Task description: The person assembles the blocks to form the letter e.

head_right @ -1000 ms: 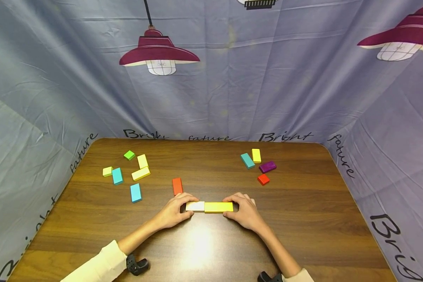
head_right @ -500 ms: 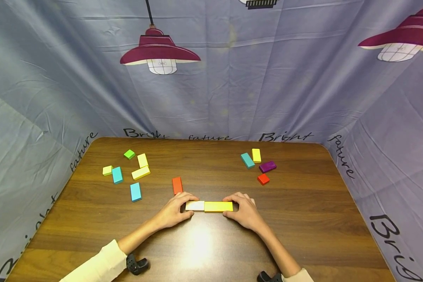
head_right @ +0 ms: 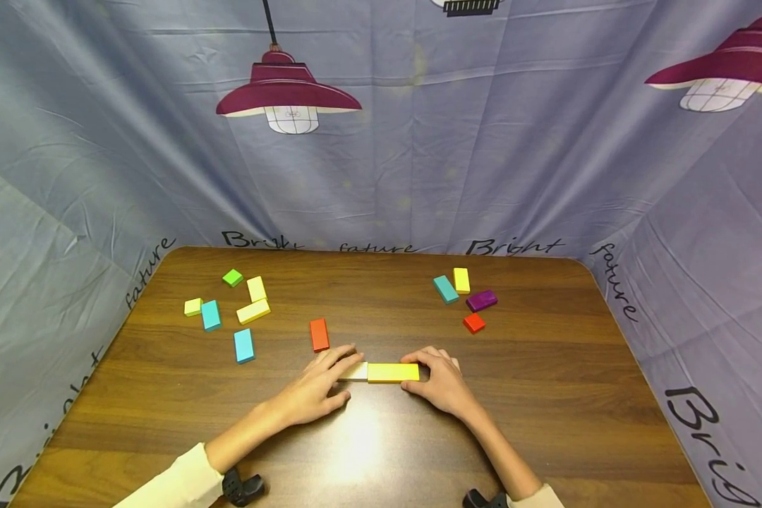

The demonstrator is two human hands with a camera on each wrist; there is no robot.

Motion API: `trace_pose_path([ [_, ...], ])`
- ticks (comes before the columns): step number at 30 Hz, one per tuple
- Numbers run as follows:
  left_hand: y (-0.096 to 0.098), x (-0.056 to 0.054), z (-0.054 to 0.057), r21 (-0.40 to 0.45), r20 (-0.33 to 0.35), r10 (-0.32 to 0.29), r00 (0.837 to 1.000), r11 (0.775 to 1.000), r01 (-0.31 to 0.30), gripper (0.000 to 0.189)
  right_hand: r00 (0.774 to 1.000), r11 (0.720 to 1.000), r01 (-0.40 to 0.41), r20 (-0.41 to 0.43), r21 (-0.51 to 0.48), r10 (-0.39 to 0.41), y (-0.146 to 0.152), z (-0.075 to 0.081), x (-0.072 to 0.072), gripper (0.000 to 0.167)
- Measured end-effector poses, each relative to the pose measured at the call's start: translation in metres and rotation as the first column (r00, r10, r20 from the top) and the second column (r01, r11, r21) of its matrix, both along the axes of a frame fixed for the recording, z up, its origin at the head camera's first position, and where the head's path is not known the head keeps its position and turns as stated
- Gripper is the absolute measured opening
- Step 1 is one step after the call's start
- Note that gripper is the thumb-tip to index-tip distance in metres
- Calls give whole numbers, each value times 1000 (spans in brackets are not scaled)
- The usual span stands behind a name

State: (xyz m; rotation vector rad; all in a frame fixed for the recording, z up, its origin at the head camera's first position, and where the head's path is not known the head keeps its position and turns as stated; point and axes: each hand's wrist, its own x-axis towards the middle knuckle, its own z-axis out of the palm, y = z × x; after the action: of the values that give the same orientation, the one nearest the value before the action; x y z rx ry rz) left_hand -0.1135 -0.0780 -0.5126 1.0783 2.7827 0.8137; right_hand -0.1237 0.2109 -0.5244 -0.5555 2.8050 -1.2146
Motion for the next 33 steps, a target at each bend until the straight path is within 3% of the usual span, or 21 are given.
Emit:
trace_pose_path([
  [3, 2, 6, 5, -128, -78, -53, 996, 991, 42, 67, 1000, 1000, 2, -6, 1, -2, -1, 1, 0, 34],
  [7, 8, 14, 10, -275, -133, -103, 986, 959, 63, 68, 1000, 1000, 6, -1, 11, -6, -1, 1, 1, 33],
  [10, 12, 19, 10, -328, -158, -116, 980, 943, 59, 67, 1000, 1000, 4, -1, 22, -4, -2, 1, 1, 33],
  [16, 16, 24, 8, -365, -199, -139, 970, 929, 58, 63, 1000, 1000, 4, -2, 31, -4, -2, 1, 0, 34],
  [27, 17, 24, 3, -373, -210, -141, 968, 926, 54, 63, 1000, 1000, 4, 6, 30, -4, -1, 0, 0, 35],
  [33, 18, 25, 3, -392, -194, -136, 971, 919, 51, 64, 999, 1000, -30, -33, -6, 29, 3, 0, -1, 34],
])
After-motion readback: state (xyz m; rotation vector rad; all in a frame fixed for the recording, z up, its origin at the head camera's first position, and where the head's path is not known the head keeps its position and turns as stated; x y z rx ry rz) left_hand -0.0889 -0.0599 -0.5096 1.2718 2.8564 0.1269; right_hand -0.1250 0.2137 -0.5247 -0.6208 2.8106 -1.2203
